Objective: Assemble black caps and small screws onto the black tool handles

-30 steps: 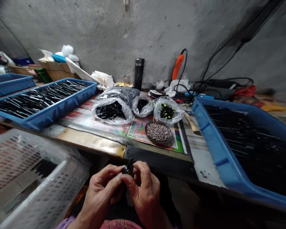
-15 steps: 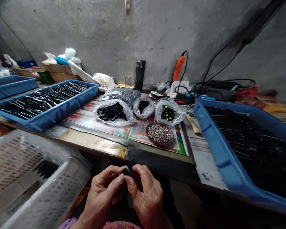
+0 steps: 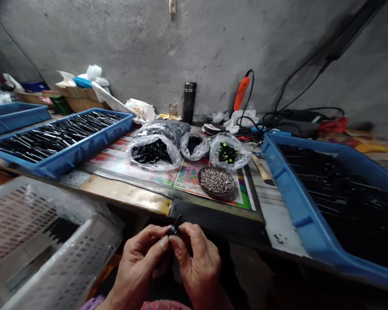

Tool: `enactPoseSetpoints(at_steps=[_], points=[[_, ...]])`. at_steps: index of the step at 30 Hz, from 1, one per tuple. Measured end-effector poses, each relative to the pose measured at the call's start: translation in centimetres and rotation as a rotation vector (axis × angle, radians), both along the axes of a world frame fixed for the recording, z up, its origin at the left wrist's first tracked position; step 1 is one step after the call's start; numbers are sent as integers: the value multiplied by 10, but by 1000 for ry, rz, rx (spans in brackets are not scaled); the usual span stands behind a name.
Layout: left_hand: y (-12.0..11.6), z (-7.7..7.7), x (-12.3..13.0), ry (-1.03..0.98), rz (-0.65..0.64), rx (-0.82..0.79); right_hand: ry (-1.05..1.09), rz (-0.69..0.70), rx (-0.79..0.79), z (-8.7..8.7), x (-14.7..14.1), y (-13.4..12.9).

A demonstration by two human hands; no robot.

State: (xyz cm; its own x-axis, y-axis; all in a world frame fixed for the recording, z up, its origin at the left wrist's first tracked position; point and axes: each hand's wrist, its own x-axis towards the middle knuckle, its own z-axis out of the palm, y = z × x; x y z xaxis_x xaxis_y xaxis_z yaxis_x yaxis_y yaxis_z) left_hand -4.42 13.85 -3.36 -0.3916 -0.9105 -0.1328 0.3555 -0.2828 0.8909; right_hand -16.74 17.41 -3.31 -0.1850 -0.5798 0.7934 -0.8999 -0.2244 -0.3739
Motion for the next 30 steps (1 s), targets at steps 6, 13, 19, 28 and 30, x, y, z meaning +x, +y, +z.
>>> enactPoseSetpoints(at_steps=[6,13,19,28,30], points=[[0,-1,0,7,22,27,-8,11,39,0,-1,-1],[0,-1,-1,12,-11,32,2,78,89,12,-7,-3],[-1,-4,0,5,-13,18,-283,163,207,4,-11,1],[2,-1,0,3,-25,12,-659,284,381,2,-11,-7],[1,-2,1,8,-26,13,-687,303,409,3,-11,-5]])
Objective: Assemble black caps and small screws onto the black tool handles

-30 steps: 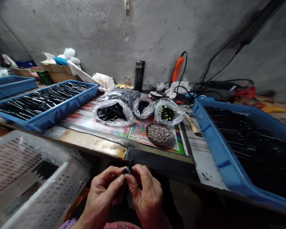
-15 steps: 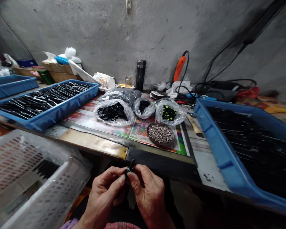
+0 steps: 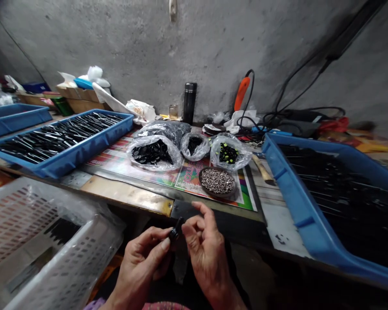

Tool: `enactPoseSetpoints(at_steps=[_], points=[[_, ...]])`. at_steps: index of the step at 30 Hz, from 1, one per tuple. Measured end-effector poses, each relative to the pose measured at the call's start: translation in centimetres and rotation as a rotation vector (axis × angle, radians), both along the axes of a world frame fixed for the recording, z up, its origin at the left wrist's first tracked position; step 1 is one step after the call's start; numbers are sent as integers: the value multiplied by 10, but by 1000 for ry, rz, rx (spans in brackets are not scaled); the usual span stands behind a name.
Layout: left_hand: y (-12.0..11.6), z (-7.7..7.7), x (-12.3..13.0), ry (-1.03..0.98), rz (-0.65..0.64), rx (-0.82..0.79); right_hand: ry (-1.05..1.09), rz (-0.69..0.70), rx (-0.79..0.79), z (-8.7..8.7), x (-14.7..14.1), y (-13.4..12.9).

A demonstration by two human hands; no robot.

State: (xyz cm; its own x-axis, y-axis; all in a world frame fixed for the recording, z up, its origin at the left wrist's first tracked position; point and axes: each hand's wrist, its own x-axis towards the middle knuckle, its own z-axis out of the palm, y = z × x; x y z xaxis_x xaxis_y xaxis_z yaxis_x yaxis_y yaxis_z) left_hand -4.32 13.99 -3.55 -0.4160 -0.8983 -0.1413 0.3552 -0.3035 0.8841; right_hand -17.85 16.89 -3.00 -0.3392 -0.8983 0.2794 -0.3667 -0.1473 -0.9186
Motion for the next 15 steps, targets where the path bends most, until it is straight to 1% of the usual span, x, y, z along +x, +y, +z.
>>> enactPoseSetpoints(at_steps=[4,8,13,15], points=[[-1,-1,0,-8,7,0,51,71,40,-3,1,4],[-2,0,-1,-21,-5,3,18,13,0,-2,-1,2],[-2,-3,-1,-24,3,-17,108,76,13,0,1,2],[-2,-3,-1,-27,14,-25,105,53,6,1,1,2]])
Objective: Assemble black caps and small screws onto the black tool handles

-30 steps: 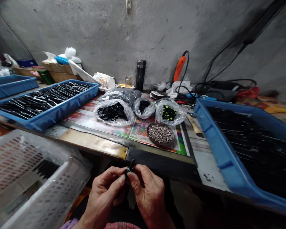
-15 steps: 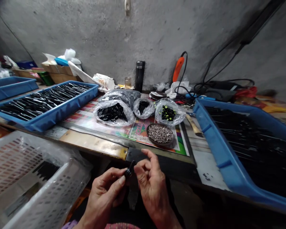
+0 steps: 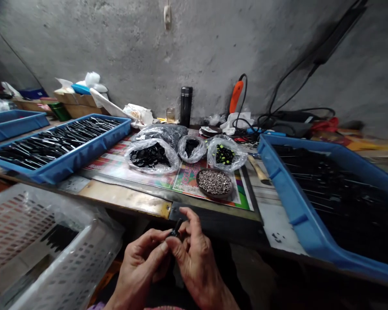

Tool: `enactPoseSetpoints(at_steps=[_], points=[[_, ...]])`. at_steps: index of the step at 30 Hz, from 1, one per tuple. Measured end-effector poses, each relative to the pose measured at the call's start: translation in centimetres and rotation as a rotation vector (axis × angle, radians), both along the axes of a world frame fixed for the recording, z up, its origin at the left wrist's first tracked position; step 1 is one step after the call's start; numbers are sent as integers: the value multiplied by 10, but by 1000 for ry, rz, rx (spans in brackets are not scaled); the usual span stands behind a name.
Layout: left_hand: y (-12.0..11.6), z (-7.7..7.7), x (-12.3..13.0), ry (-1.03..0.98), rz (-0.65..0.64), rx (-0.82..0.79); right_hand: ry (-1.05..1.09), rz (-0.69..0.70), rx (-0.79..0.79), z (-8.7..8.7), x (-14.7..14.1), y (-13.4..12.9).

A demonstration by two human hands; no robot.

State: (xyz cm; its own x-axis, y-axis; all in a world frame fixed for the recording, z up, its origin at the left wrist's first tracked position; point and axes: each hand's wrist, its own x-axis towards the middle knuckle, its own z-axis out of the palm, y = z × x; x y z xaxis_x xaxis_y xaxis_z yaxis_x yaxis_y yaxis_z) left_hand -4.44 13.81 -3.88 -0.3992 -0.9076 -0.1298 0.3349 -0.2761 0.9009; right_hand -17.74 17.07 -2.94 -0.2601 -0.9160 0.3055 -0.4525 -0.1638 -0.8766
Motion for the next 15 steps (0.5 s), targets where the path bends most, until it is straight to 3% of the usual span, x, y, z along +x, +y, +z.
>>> enactPoseSetpoints(at_steps=[12,15], points=[[-1,-3,2,-43,-22,-26,-51,-47,-36,-3,-1,-1],[-1,-2,2,-36,-37,-36,-9,6,-18,-3,-1,0]])
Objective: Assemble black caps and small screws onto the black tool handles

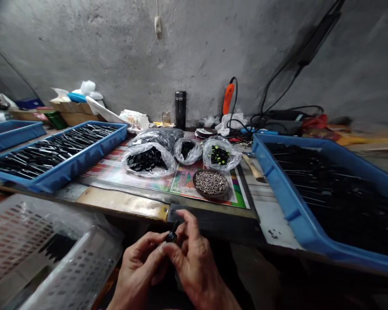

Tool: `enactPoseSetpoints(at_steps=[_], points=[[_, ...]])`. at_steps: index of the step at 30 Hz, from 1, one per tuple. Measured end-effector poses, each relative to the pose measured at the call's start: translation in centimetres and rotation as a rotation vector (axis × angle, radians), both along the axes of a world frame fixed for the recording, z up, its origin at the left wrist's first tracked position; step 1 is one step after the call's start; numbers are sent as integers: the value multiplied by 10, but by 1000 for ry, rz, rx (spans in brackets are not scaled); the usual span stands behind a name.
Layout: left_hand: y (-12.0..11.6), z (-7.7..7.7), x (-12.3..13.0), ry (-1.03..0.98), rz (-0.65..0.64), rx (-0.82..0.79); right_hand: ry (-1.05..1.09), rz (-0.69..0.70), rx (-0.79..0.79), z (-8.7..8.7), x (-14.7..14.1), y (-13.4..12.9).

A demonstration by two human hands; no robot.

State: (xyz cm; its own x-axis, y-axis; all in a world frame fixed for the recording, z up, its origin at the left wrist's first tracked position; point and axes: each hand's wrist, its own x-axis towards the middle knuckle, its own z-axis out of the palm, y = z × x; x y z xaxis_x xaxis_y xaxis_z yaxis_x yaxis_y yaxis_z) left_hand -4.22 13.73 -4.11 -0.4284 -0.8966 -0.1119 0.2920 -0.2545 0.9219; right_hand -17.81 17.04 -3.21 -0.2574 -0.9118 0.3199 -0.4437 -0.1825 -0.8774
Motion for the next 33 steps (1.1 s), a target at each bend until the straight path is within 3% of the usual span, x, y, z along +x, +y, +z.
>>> enactPoseSetpoints(at_steps=[10,14,27,33], points=[[-2,4,-1,-2,23,6,-2,7,11,4,2,0],[-3,3,0,-11,27,33,-31,-45,-62,3,-2,-4],[0,-5,0,22,30,47,534,-232,-351,-7,10,-3],[-1,-3,-2,6,57,47,464,-161,-280,-11,6,-9]])
